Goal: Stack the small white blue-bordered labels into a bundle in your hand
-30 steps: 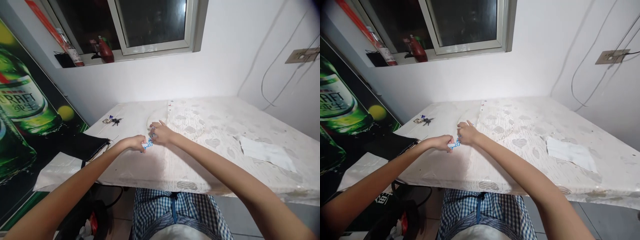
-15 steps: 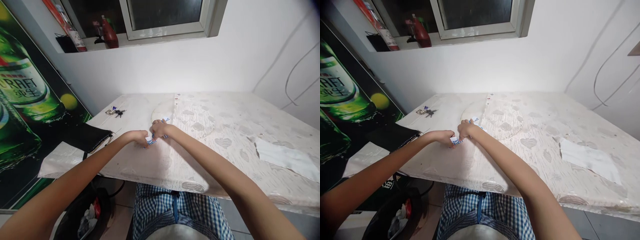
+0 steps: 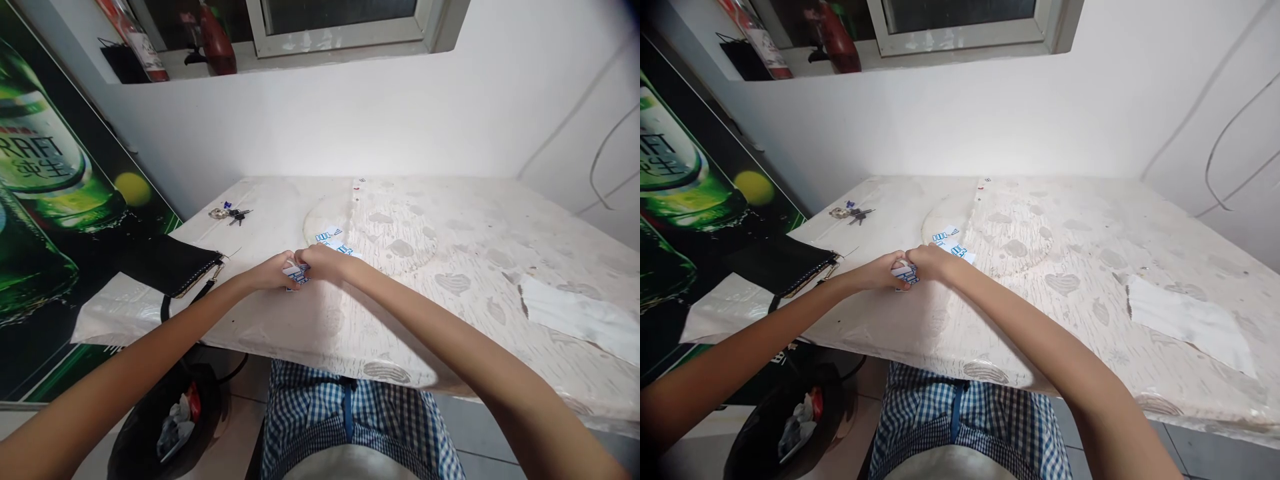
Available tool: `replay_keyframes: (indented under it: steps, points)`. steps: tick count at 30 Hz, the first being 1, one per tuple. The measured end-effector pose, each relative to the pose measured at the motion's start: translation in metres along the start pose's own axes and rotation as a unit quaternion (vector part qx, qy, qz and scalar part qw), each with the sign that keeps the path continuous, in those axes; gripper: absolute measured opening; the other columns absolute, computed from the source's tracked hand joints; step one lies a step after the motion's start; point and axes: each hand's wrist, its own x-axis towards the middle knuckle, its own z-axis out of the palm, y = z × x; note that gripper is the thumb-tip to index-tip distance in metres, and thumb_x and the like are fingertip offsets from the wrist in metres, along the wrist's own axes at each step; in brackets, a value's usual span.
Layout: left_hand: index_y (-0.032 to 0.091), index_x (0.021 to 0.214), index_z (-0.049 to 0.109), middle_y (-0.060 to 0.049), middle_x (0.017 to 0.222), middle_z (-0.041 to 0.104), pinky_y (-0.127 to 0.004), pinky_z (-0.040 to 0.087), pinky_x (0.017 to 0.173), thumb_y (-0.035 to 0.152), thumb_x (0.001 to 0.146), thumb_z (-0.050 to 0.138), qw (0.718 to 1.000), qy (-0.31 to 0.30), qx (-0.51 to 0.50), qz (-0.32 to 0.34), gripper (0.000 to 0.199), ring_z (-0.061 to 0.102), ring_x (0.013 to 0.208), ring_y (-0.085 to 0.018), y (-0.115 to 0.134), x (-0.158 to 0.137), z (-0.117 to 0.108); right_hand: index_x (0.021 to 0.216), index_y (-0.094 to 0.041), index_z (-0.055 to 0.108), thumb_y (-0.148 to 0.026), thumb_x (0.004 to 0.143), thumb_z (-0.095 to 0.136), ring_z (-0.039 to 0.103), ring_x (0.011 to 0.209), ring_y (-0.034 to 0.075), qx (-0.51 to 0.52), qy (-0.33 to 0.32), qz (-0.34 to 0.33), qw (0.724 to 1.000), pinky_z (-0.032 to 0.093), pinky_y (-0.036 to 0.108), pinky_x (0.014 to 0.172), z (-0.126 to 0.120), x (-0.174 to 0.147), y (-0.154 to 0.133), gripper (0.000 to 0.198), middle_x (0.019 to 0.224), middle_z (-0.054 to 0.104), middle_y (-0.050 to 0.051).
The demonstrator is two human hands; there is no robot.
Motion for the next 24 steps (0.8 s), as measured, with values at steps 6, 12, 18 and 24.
replay_keyframes:
  steps: [6,12,18,24]
  points:
    - [0.013,0.099,0.053,-0.004,0.095,0.057,-0.031,0.049,0.070,0.019,0.080,0.060,0.992,0.068,-0.092,0.059,0.021,0.057,0.082,-0.015,-0.010,-0.002,0.012,0.102,-0.012,0.056,-0.026,0.089,0.054,0.058,0.076,0.015,0.139,0.031,-0.020,0.990,0.050,0.031,0.068,0.010,-0.001,0.002,0.019,0.092,0.058,0.004]
    - [0.013,0.104,0.053,-0.003,0.089,0.060,-0.032,0.049,0.070,0.022,0.078,0.063,0.982,0.095,-0.148,0.067,0.029,0.059,0.077,-0.015,-0.003,0.003,0.014,0.106,-0.012,0.052,-0.018,0.088,0.055,0.057,0.066,0.012,0.295,0.081,-0.011,0.952,0.049,0.024,0.057,0.012,-0.010,0.016,0.019,0.084,0.057,0.002]
    - [0.011,0.097,0.058,-0.005,0.090,0.062,-0.033,0.051,0.072,0.025,0.083,0.057,0.982,0.027,-0.177,0.057,0.019,0.061,0.080,-0.015,0.030,0.025,0.013,0.110,-0.012,0.045,-0.004,0.088,0.046,0.054,0.047,0.009,0.410,0.140,0.067,0.899,0.044,0.017,0.041,0.003,-0.031,0.030,0.023,0.059,0.053,-0.005]
    - [0.012,0.102,0.057,-0.005,0.095,0.061,-0.032,0.052,0.070,0.028,0.085,0.055,0.982,0.057,-0.166,0.068,0.023,0.060,0.080,-0.015,0.076,0.083,0.016,0.103,-0.011,0.051,-0.021,0.092,0.050,0.044,0.039,0.004,0.410,0.319,0.185,0.834,0.038,0.015,0.037,-0.006,-0.049,0.074,0.015,0.061,0.051,-0.006]
